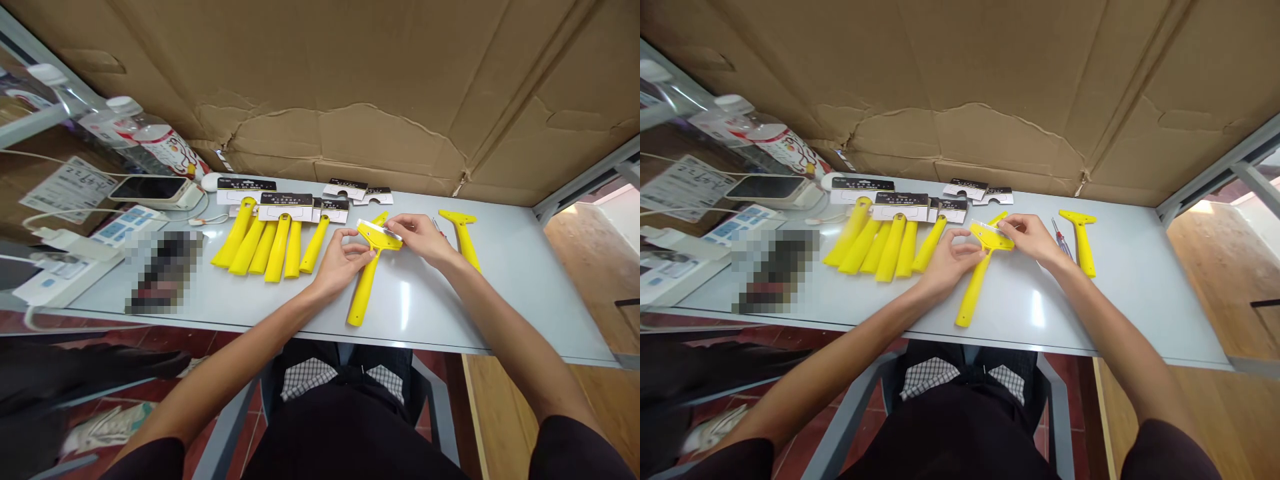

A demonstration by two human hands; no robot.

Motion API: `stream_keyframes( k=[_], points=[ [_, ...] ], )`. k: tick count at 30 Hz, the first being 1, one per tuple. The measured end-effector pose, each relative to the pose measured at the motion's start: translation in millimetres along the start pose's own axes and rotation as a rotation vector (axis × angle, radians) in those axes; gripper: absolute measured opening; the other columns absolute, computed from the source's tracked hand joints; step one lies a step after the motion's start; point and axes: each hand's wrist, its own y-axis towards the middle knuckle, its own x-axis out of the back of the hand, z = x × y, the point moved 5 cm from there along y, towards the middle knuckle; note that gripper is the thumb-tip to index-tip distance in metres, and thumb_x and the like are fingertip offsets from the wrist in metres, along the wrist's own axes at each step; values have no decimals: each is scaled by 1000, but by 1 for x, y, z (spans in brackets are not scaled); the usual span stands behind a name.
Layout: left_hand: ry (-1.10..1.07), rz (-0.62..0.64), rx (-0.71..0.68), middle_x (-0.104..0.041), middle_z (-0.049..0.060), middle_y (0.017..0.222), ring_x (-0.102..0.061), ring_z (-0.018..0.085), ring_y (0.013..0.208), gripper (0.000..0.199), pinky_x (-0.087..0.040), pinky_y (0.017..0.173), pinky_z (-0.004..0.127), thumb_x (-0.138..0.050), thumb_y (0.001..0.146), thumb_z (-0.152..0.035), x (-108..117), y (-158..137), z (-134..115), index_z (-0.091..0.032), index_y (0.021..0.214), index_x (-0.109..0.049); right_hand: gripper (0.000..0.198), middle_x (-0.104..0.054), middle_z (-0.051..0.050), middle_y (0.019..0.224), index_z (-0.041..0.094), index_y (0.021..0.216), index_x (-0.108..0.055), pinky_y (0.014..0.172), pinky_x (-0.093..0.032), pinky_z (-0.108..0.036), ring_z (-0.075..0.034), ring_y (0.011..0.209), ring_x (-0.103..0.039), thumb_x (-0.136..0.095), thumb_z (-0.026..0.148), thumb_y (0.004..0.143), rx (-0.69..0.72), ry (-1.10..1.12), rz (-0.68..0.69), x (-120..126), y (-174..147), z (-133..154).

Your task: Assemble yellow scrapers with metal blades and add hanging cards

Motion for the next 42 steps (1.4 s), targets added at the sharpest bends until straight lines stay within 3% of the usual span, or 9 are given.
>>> stream_keyframes(
  k=[3,7,15,22,29,35,42],
  points=[
    [-46,-4,-6,-77,3,96,-77,17,80,62,-60,81,33,-92,77,-23,0,-1,-1,-23,121,-48,29,-78,-5,85,19,87,-82,65,-54,-30,-18,76,-67,-78,49,88,7,-3,12,1,1,-1],
    [-54,-1,-2,-78,4,97,-78,18,81,67,-60,84,36,-93,75,-22,1,-1,-1,-23,123,-47,21,-81,-6,89,21,91,-84,70,-56,-32,-19,82,-71,-85,39,81,-15,49,57,1,1,-4],
    [-39,45,-65,-75,3,90,-77,22,84,103,-63,87,42,-93,75,-18,0,-2,-6,-27,162,-38,14,-82,-5,92,23,92,-86,76,-56,-33,-19,84,-72,-84,30,81,-20,13,76,6,0,-4],
    [-9,53,-42,-78,5,96,-78,23,87,94,-62,91,43,-92,77,-19,-1,-5,-8,-24,159,-46,21,-81,-5,88,21,96,-84,74,-56,-34,-19,82,-72,-85,35,81,-1,18,77,4,-1,-8],
    [15,59,-39,-78,5,97,-79,24,88,94,-63,92,45,-92,76,-17,-1,-6,-8,-25,158,-47,13,-76,-4,83,21,89,-80,71,-56,-32,-17,78,-69,-83,31,83,-18,-23,58,3,-4,-3],
    [16,73,-54,-78,6,97,-80,26,91,86,-62,96,50,-90,81,-22,-3,-5,-8,-26,156,-48,18,-77,-6,97,22,105,-77,62,-59,-30,-18,81,-72,-79,33,90,-22,-21,27,1,-7,2],
    [26,81,-80,-78,7,99,-80,25,91,90,-63,95,48,-91,80,-29,-1,-2,-5,-24,158,-46,21,-80,-8,90,20,103,-78,63,-62,-30,-21,82,-76,-83,33,88,-64,88,113,-5,-7,-3]
  ],
)
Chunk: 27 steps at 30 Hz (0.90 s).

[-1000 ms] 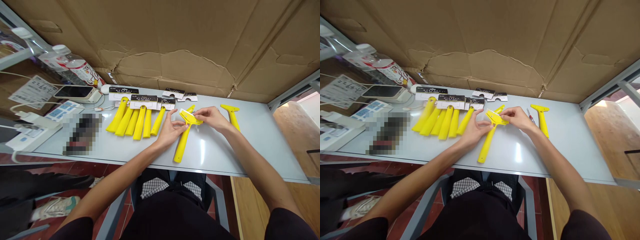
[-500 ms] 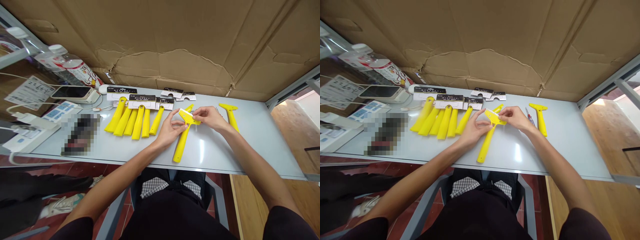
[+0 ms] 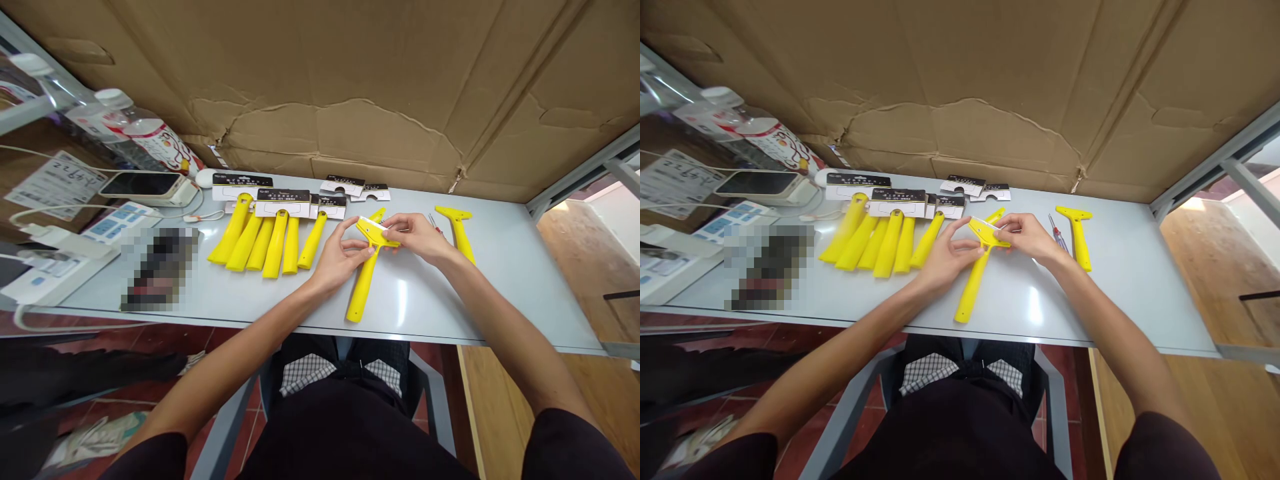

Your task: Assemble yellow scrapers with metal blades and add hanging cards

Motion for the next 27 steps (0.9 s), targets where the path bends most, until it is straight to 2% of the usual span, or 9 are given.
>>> stream_keyframes(
  k=[6,9,12,15,19,23,27],
  points=[
    [4,-12,7,-77,5,95,-79,24,90,93,-63,92,44,-91,78,-27,0,-1,0,-23,158,-45,24,-81,-7,87,20,98,-80,63,-61,-30,-21,81,-76,-89,36,82,31,-3,-4,-1,4,-5],
    [58,-26,-31,-77,7,98,-78,23,89,93,-63,88,41,-90,79,-25,-2,-4,-5,-25,160,-44,24,-81,-7,85,20,96,-80,66,-62,-32,-20,77,-75,-90,36,81,16,3,-26,0,4,-7],
    [238,-51,-96,-75,9,108,-74,21,81,90,-61,81,39,-92,75,-26,-3,-7,-10,-27,156,-52,23,-81,-6,85,20,96,-80,69,-62,-33,-20,73,-75,-90,34,81,9,-16,-72,0,5,-9],
    [455,-42,-169,-74,9,115,-69,18,76,87,-59,79,38,-94,69,-27,-6,-9,-13,-23,149,-60,22,-82,-5,85,21,97,-80,71,-63,-33,-19,73,-76,-89,32,81,12,-48,-127,2,5,-12],
    [613,-17,-266,-73,9,122,-62,15,70,71,-56,81,38,-83,74,-22,-10,-9,-14,-21,143,-65,23,-81,-6,84,21,95,-79,73,-64,-36,-21,72,-76,-91,33,80,-4,-1,-114,-1,4,-13],
    [668,-20,-317,-74,8,109,-60,18,72,60,-53,85,38,-79,79,-24,-13,-10,-13,-20,138,-68,21,-79,-5,81,20,92,-78,73,-64,-34,-21,74,-76,-91,32,80,-3,42,-93,-3,2,-9],
    [719,-24,-307,-71,5,93,-58,21,71,53,-50,81,38,-77,82,-26,-15,-12,-10,-20,134,-70,23,-78,-4,77,20,91,-78,72,-63,-33,-18,71,-74,-91,34,80,1,10,-86,-4,0,-8]
  ],
)
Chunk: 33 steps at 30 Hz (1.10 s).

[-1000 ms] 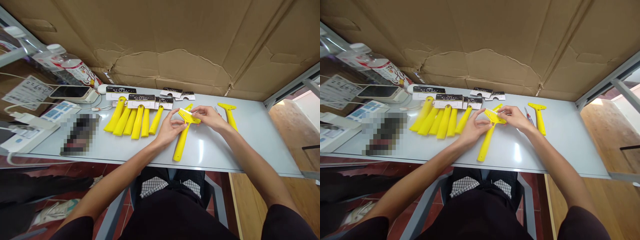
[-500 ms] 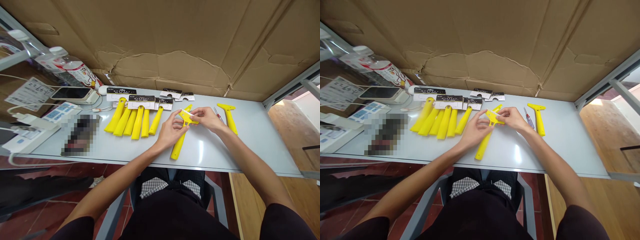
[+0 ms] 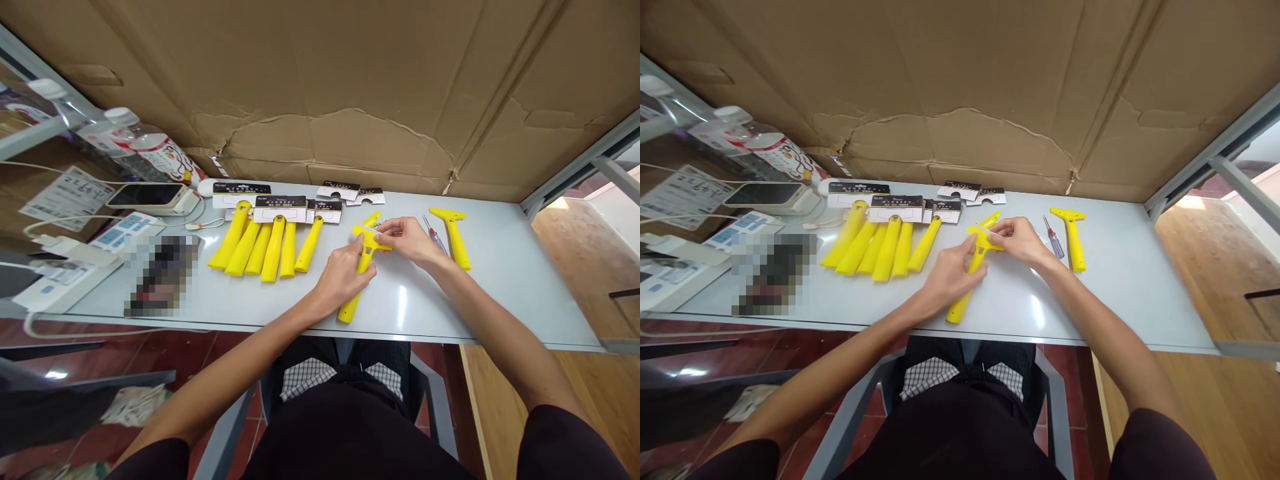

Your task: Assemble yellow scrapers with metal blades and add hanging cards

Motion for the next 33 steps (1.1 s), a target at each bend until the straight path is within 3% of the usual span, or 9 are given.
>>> stream_keyframes(
  k=[6,10,13,16,18,21,24,27,33],
  points=[
    [9,-2,-40,-69,4,89,-56,19,67,38,-49,77,36,-73,81,-21,3,1,-3,-21,118,-76,24,-78,-6,80,20,90,-78,73,-66,-36,-21,75,-74,-91,36,78,26,19,-30,-3,1,0],
    [-69,-51,9,-69,1,86,-54,17,63,52,-49,74,34,-76,74,-18,9,2,-5,-20,126,-76,29,-77,-6,80,20,90,-77,72,-66,-36,-21,73,-74,-93,40,77,31,-19,-65,-7,0,6],
    [-158,-78,81,-69,0,86,-51,12,55,60,-49,66,32,-78,71,-18,12,2,-2,-18,132,-75,44,-79,-9,87,20,92,-77,69,-66,-35,-21,71,-75,-90,60,80,29,-25,-64,-10,-2,15],
    [-234,-58,180,-72,3,96,-56,10,50,72,-50,56,30,-80,71,-21,13,1,1,-16,142,-70,70,-79,-14,96,18,96,-75,66,-65,-35,-22,69,-76,-68,86,86,-9,52,-76,-6,-3,24],
    [-330,-21,265,-72,5,102,-62,11,49,79,-50,51,29,-81,72,-23,13,2,3,-15,149,-64,77,-79,-15,99,17,100,-74,65,-64,-35,-23,71,-77,-55,91,90,-16,112,-105,2,-3,28],
    [-569,44,368,-71,4,91,-62,12,47,78,-49,46,28,-83,71,-26,13,5,6,-11,146,-64,54,-80,-14,100,19,102,-78,66,-61,-34,-22,75,-75,-66,71,97,75,-41,-125,15,-2,30],
    [-799,100,442,-64,-1,66,-55,11,42,49,-43,41,25,-80,69,-27,12,10,15,-10,114,-72,18,-82,-9,91,20,100,-83,78,-59,-36,-22,75,-73,-73,34,96,154,-419,-137,19,1,24],
    [-961,171,502,-57,-2,60,-46,8,40,22,-37,38,21,-72,70,-28,7,13,26,-15,86,-65,21,-84,-8,97,19,101,-85,90,-57,-37,-23,84,-74,-67,15,92,228,-668,-104,14,6,15],
    [-1132,166,535,-61,0,79,-39,3,41,20,-32,35,18,-69,68,-23,-1,13,34,-18,84,-59,29,-83,-14,109,18,107,-86,97,-54,-40,-28,98,-74,-62,10,93,305,-847,-133,14,14,8]
  ],
)
